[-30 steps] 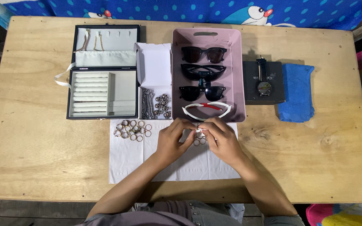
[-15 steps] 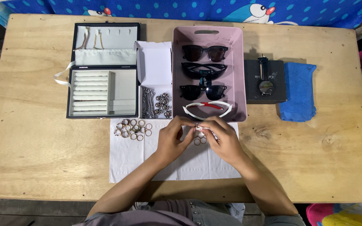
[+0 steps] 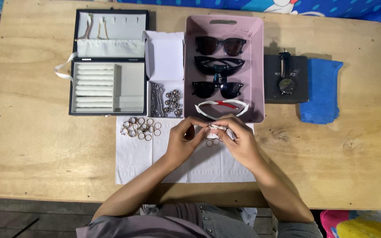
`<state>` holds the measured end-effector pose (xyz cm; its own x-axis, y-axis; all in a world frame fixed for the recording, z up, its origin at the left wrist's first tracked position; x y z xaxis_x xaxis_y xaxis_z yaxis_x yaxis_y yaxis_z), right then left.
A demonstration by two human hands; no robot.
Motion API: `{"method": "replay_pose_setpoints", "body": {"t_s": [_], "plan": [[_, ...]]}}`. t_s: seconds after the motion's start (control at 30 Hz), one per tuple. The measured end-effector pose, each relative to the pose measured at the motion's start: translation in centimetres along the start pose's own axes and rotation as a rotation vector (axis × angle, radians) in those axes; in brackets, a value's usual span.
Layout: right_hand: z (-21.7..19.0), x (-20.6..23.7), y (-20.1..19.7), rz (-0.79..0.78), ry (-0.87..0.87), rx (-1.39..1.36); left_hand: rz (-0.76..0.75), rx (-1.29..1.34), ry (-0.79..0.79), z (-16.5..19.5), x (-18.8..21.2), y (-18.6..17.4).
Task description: The person sits at a table with a jewelry box, a tray of sunglasses, a watch and a pile of rings. They pick up rings one at a time, wipe each ring with a white tissue, and place the rings back on the cloth on the table.
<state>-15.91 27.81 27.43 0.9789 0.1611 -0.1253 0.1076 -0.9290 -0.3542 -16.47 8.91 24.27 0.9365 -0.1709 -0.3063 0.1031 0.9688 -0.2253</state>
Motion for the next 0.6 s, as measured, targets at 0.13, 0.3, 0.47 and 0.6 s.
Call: {"method": "replay_pose_setpoints", "body": {"t_s": [0.13,0.3,0.47,0.6], "plan": [[0.32,0.29,-0.03,0.027,0.008,0.049,-0.032,0.042,-0.041,-0.16,0.27,0.25],[0.37,0.22,-0.11,-0.005,0.043,0.022,-0.034,0.029,-0.019,-0.03,0.28,0.28],[0.23,-0.32,-0.41,-0.086,0.187,-0.119,-0.01,-0.032,0.002,0.1,0.24,-0.01],[-0.1,-0.56,-0.57,-0.108,0.107,-0.115,-0.027,-0.012,0.043,0.27,-0.02,-0.21]]}}
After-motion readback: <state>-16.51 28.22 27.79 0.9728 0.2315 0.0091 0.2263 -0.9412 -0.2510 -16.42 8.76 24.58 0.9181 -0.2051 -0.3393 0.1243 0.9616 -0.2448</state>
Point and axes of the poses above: each hand's wrist, its own x-axis away from the middle knuckle, its own y-axis out of the palm, z = x × y, the point moved 2 cm from there along -x, towards the middle knuckle, and after that the axes turned 9 degrees about y, right-handed, at the moved point
